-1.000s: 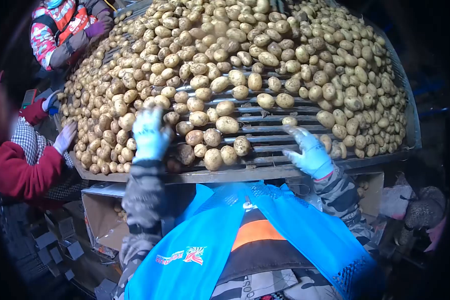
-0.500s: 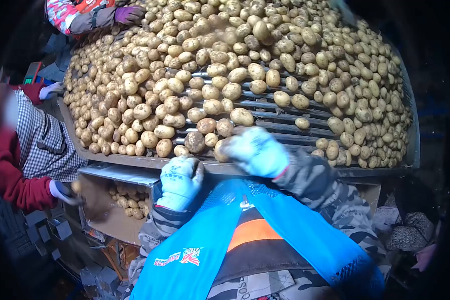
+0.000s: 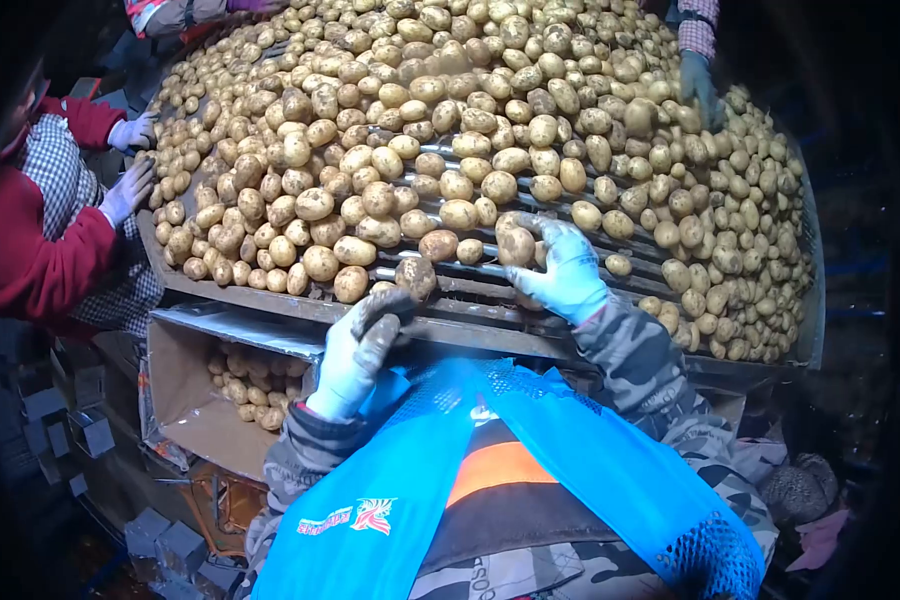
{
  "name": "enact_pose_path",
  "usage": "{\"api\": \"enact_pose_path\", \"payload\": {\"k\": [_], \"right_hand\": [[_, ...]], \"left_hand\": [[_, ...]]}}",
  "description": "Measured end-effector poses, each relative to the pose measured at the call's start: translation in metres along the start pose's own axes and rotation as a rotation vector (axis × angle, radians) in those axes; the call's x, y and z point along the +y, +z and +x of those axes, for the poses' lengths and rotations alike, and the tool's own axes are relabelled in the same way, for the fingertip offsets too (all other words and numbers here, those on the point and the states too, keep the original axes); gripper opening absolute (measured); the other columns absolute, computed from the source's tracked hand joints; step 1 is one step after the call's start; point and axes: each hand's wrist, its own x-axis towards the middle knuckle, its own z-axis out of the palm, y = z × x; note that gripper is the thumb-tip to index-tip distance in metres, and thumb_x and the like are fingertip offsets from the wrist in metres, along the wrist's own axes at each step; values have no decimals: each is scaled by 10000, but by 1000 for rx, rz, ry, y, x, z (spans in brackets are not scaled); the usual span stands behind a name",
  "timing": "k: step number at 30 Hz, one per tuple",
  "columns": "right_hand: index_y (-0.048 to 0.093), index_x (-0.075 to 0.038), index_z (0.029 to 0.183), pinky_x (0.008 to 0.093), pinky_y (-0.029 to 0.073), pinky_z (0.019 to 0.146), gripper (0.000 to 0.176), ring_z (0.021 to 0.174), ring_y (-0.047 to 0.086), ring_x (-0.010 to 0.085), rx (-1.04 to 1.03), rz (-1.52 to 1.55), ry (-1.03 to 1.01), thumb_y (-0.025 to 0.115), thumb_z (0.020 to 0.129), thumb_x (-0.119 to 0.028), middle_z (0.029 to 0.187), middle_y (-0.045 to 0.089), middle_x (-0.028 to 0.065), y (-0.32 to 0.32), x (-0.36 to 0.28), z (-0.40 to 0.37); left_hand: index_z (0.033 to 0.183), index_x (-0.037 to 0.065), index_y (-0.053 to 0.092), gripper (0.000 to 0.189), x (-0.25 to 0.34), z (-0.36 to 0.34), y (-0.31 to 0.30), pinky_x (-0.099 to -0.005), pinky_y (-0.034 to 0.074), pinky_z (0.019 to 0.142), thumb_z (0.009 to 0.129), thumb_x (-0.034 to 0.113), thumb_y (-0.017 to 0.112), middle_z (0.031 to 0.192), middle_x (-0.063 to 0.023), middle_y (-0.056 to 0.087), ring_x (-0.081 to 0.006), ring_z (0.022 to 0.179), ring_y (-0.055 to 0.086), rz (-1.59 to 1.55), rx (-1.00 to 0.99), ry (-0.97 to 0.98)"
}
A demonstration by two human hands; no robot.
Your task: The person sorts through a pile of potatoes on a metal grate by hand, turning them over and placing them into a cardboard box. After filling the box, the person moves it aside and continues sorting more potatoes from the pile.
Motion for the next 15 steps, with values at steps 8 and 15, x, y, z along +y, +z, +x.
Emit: {"api": "enact_pose_path", "payload": {"k": [8,15], "right_hand": [[527,-4,1270,386,436,976,593,1149,549,334,62,56,-55,710,787,-296,1238,565,212,-7,1,3],[575,-51,1235,394,464,938,431,1077,592,331,-188,252,-251,640,833,-194,1157,617,177,43,-44,-8]], "left_hand": [[1183,41,541,308,-34,-28,-41,-267,544,609,917,191,573,1017,-94,577,-176,825,579,-326,83,77],[1324,26,457,447,-40,-38,-12,-455,448,986,918,184,559,1300,-185,512,-297,1183,508,-398,60,257]]}}
